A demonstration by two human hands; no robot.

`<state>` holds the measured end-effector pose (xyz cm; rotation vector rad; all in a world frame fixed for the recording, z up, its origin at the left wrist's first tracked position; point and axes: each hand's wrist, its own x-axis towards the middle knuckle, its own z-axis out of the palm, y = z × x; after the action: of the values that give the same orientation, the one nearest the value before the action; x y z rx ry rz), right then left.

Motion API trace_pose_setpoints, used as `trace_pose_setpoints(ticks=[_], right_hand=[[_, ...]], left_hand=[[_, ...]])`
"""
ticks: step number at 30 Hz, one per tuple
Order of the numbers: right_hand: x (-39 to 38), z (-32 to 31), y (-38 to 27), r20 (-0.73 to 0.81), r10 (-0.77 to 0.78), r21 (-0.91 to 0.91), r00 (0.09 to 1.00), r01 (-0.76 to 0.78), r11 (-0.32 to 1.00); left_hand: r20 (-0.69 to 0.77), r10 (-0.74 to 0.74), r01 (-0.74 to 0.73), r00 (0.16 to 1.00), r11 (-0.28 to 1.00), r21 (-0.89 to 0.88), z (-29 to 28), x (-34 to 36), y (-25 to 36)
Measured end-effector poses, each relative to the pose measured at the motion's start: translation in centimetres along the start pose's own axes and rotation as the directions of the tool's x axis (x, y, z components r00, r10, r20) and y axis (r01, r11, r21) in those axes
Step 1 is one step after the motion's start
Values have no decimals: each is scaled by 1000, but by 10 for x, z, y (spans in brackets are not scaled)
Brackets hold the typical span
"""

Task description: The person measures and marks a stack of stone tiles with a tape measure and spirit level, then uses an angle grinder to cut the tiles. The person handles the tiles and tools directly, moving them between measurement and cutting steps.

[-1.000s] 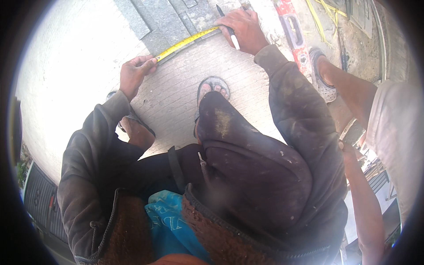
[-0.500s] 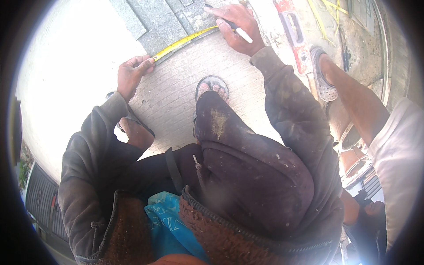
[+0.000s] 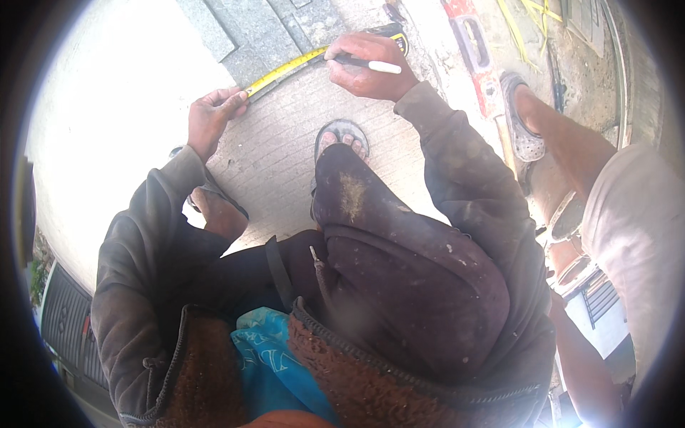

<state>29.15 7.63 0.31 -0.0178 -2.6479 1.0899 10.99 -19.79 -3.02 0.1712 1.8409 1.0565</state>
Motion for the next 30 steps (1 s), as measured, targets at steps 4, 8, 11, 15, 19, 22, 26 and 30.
trace_pose_setpoints(ticks=[4, 8, 11, 15, 19, 22, 26, 30], right_hand=[[-5, 8, 9, -5, -14, -51, 1000, 14, 999], [-4, 12, 12, -24, -45, -107, 999, 42, 993], [-4, 14, 14, -24, -66, -103, 998, 63, 993], [-5, 14, 15, -12, -64, -72, 998, 63, 995], [-6, 16, 18, -15, -83, -71, 996, 82, 994], [-7, 17, 19, 0, -71, -87, 997, 71, 994], [-6, 17, 17, -8, -70, -95, 998, 68, 993], [-7, 16, 20, 36, -90, -115, 995, 94, 989]], left_hand=[[2, 3, -3, 1000, 1000, -7, 0, 1, -3], [4, -8, 8, 1000, 1000, -23, -1, 1, -3], [6, -13, 13, 1000, 1000, -12, 0, 0, 1], [3, 1, -1, 1000, 1000, -6, -1, 1, -3], [9, 7, -6, 1000, 1000, -25, -2, 3, -7], [11, 3, -3, 1000, 1000, -29, -1, 3, -5], [19, 7, -6, 1000, 1000, -28, -1, 3, -6], [11, 8, -8, 1000, 1000, -6, -1, 2, -5]])
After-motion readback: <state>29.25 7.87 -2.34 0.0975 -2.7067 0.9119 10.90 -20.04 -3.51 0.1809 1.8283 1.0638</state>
